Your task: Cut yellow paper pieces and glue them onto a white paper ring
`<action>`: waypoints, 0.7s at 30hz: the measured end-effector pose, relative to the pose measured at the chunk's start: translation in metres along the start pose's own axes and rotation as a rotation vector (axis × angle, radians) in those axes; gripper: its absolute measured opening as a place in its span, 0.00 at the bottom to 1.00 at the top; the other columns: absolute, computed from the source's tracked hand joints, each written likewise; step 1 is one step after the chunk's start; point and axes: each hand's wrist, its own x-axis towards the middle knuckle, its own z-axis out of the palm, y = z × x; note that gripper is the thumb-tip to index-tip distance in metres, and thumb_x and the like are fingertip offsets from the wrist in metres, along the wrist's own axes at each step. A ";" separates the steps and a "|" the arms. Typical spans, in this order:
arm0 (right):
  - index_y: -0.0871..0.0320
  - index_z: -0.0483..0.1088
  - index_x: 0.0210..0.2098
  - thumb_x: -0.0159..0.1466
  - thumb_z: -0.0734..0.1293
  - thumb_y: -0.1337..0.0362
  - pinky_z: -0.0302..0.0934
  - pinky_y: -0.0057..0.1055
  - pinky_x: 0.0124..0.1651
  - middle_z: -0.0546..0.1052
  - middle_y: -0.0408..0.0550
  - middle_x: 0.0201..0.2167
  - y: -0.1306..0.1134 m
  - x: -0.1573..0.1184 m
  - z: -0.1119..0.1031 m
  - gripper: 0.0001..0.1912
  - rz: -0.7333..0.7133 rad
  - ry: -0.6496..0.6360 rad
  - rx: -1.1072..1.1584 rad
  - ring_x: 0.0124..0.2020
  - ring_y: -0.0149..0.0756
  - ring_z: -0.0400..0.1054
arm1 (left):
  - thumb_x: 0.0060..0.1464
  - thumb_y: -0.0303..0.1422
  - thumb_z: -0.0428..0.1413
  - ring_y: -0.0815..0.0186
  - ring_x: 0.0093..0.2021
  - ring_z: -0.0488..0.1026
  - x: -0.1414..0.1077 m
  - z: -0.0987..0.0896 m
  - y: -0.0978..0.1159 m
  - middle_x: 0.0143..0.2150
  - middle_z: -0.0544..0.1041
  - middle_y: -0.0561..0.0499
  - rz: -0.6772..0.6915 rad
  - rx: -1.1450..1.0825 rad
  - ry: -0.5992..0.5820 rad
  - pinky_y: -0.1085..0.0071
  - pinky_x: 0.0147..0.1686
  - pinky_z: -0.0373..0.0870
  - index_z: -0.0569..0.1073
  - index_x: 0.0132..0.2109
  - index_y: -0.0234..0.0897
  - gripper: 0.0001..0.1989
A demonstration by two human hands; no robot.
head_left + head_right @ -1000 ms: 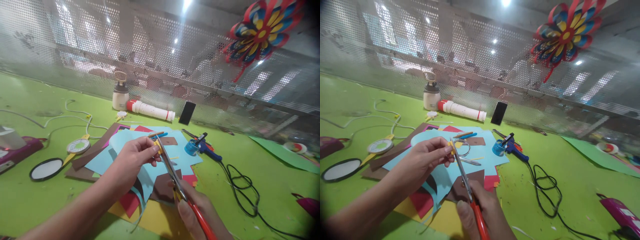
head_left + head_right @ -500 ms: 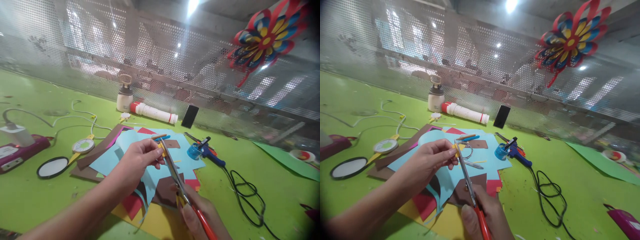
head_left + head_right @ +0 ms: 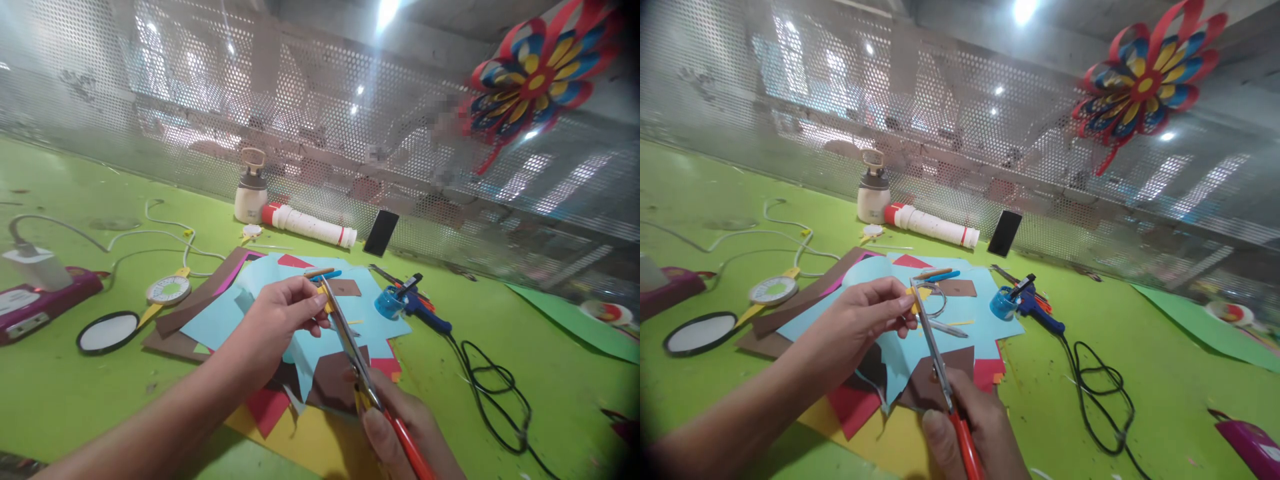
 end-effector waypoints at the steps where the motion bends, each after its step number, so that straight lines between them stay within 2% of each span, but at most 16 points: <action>1: 0.57 0.74 0.40 0.63 0.56 0.40 0.61 0.28 0.31 0.68 0.44 0.22 0.000 0.000 -0.001 0.29 0.003 -0.009 -0.002 0.25 0.33 0.63 | 0.50 0.35 0.60 0.69 0.27 0.68 0.000 0.000 0.000 0.25 0.73 0.51 -0.002 0.006 0.002 0.72 0.30 0.65 0.70 0.27 0.34 0.10; 4: 0.57 0.74 0.40 0.64 0.56 0.40 0.56 0.26 0.24 0.59 0.39 0.18 0.001 0.000 -0.003 0.29 0.017 -0.041 -0.028 0.19 0.29 0.53 | 0.50 0.35 0.60 0.69 0.27 0.68 0.000 0.000 0.000 0.25 0.73 0.50 -0.006 0.003 0.010 0.72 0.29 0.65 0.70 0.27 0.34 0.11; 6: 0.57 0.74 0.41 0.64 0.56 0.40 0.52 0.25 0.22 0.57 0.38 0.17 0.002 -0.001 -0.004 0.29 0.017 -0.038 -0.046 0.18 0.27 0.50 | 0.49 0.35 0.60 0.68 0.27 0.68 0.000 -0.001 0.000 0.25 0.73 0.50 -0.007 0.002 0.011 0.72 0.29 0.65 0.70 0.27 0.34 0.10; 10: 0.58 0.74 0.41 0.63 0.56 0.39 0.49 0.25 0.20 0.57 0.38 0.17 0.004 -0.001 -0.003 0.30 0.030 -0.037 -0.050 0.18 0.28 0.50 | 0.49 0.35 0.60 0.68 0.27 0.68 0.000 -0.001 0.000 0.25 0.72 0.51 -0.008 0.015 0.019 0.71 0.29 0.65 0.70 0.27 0.34 0.10; 16: 0.56 0.74 0.41 0.63 0.56 0.39 0.53 0.26 0.24 0.56 0.37 0.17 0.006 -0.001 -0.001 0.29 0.028 -0.008 -0.045 0.18 0.27 0.47 | 0.49 0.34 0.60 0.68 0.27 0.68 0.000 0.001 0.000 0.24 0.72 0.50 -0.017 0.007 0.029 0.71 0.29 0.64 0.69 0.26 0.34 0.10; 18: 0.56 0.74 0.42 0.63 0.57 0.39 0.51 0.25 0.22 0.54 0.36 0.17 0.006 -0.002 -0.001 0.29 0.049 -0.021 -0.039 0.18 0.27 0.47 | 0.49 0.34 0.60 0.68 0.27 0.68 0.000 0.001 0.000 0.24 0.72 0.50 -0.027 0.000 0.025 0.71 0.29 0.65 0.69 0.26 0.34 0.10; 21: 0.56 0.74 0.43 0.63 0.56 0.39 0.47 0.25 0.20 0.56 0.37 0.17 0.007 -0.003 -0.002 0.29 0.060 -0.027 -0.038 0.18 0.27 0.49 | 0.49 0.34 0.60 0.69 0.27 0.68 0.000 0.000 0.000 0.25 0.73 0.51 -0.031 -0.012 0.022 0.72 0.29 0.65 0.70 0.27 0.34 0.09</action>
